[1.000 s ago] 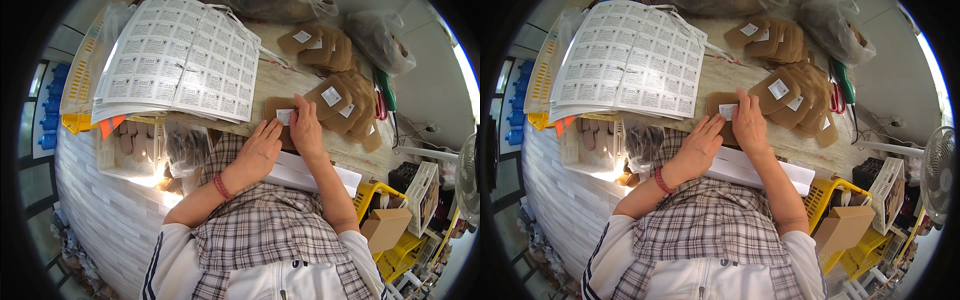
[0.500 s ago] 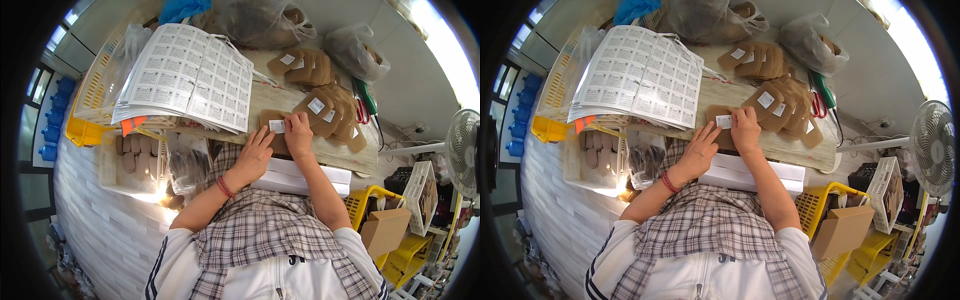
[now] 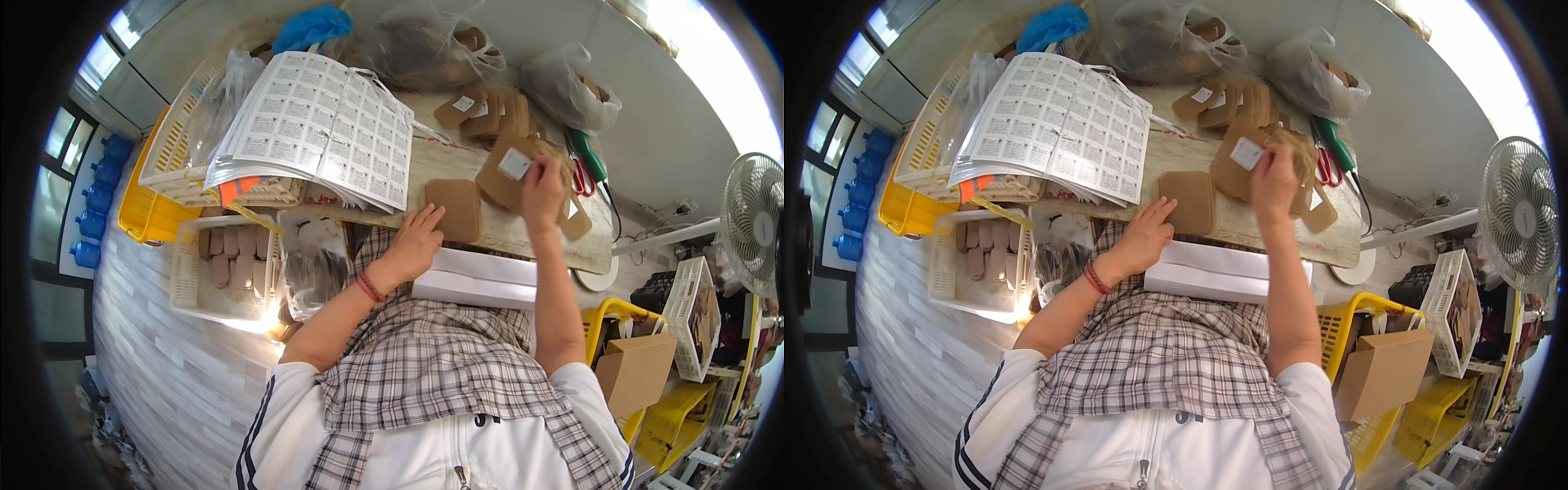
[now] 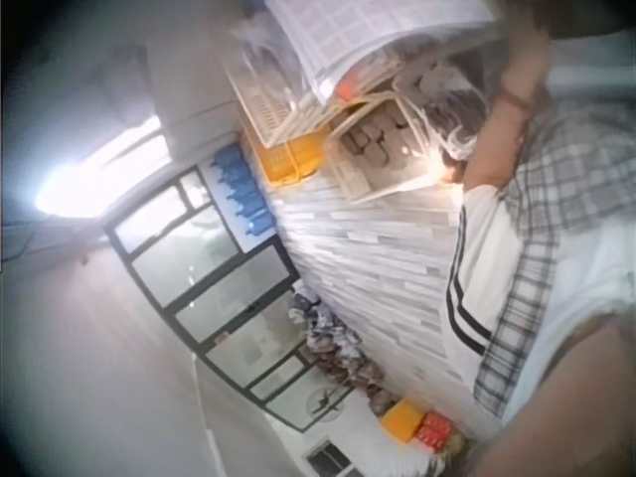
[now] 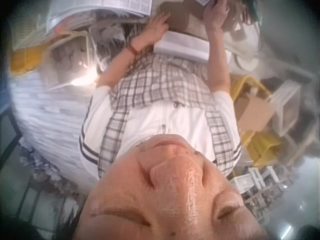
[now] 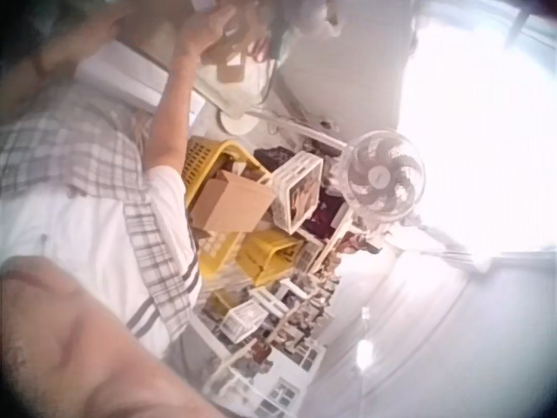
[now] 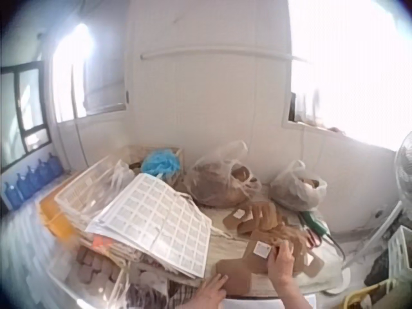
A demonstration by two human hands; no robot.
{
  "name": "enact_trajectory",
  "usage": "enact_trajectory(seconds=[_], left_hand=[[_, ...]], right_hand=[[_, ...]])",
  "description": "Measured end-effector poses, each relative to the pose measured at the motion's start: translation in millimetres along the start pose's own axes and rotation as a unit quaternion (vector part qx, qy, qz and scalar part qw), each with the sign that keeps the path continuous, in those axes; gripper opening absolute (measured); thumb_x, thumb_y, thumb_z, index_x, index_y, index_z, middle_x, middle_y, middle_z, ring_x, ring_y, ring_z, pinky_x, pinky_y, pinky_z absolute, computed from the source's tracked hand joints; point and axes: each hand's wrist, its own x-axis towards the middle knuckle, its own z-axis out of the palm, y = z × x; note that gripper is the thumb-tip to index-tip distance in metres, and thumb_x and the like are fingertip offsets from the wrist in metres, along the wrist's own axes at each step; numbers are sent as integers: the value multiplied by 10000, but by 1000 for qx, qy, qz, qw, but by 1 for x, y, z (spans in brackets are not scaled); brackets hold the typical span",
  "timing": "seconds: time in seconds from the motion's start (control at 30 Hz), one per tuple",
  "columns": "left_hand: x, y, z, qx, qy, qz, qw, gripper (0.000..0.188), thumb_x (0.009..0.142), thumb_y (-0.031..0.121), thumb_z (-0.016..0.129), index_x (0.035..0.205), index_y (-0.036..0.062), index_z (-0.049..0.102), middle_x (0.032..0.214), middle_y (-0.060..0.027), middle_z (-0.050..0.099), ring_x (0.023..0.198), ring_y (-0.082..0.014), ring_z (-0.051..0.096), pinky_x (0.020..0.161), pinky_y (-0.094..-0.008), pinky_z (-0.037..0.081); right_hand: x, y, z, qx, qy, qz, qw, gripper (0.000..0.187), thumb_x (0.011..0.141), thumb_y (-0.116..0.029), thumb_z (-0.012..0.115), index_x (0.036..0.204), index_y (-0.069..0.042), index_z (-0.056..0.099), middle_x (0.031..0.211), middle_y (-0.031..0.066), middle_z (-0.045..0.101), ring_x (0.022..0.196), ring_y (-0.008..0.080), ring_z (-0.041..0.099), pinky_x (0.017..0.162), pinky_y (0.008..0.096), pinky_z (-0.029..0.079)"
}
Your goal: The person repeatedly peels small white labels from a sheet and affixes them to small brown paper pouches on a cluttered workbench. They handle the pouches one at a time, placing each labeled pouch into a plastic bag after application.
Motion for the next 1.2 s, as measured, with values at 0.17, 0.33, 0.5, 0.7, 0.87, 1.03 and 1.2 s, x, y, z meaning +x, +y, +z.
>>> enact_trajectory(seconds=[0.17,0.33,0.5,0.7,0.87,1.03,1.2], left_hand=[[-11,9,-15,-1,16,5,1000,86,893,72,579,902,-7,613,1432,-230,483,1424,-404,342,1180,-534,246],[-32,33,-44,-18,92,3,996,73,883,49,564,930,17,610,1060,-177,644,1059,-363,594,929,-459,452],[-90,53,-71,-30,160,19,987,122,851,47,639,972,41,628,873,-127,660,801,-329,626,696,-408,494],[-206,-4,-60,-153,286,-354,877,116,965,48,573,1046,5,643,883,-101,686,789,-185,674,699,-291,533],[-337,-110,25,-218,378,-549,713,99,927,27,578,968,-5,661,843,-84,696,723,-168,670,665,-289,537],[-312,-115,25,-219,373,-540,722,120,925,43,584,991,-13,667,875,-101,694,726,-190,674,674,-301,534],[-159,-57,-106,61,415,-247,874,124,878,41,676,1001,45,662,1039,-106,619,900,-272,619,778,-368,500]], right_hand=[[11,43,-41,-164,-30,-46,985,449,900,-156,684,1300,-28,527,1231,180,634,1067,376,628,926,470,496],[-77,-8,-95,-10,-368,-98,925,503,795,-194,791,1249,-81,606,1036,108,686,972,308,647,845,409,512],[-112,-29,-109,-39,-432,-190,881,235,770,-65,727,1001,-85,690,868,108,672,830,303,656,702,359,505],[-146,42,-136,0,-241,-75,968,108,873,4,642,972,-37,645,837,137,659,752,297,630,693,382,509],[-226,131,-209,-73,-243,113,961,142,978,-61,569,1101,8,578,883,175,627,768,321,590,709,379,487],[-306,175,-276,-148,-315,255,902,308,848,23,571,1156,11,558,1022,215,609,941,394,614,814,407,488],[-385,216,-290,-296,-285,225,883,510,783,60,573,1287,-11,542,1218,196,560,1076,400,587,934,416,484]])
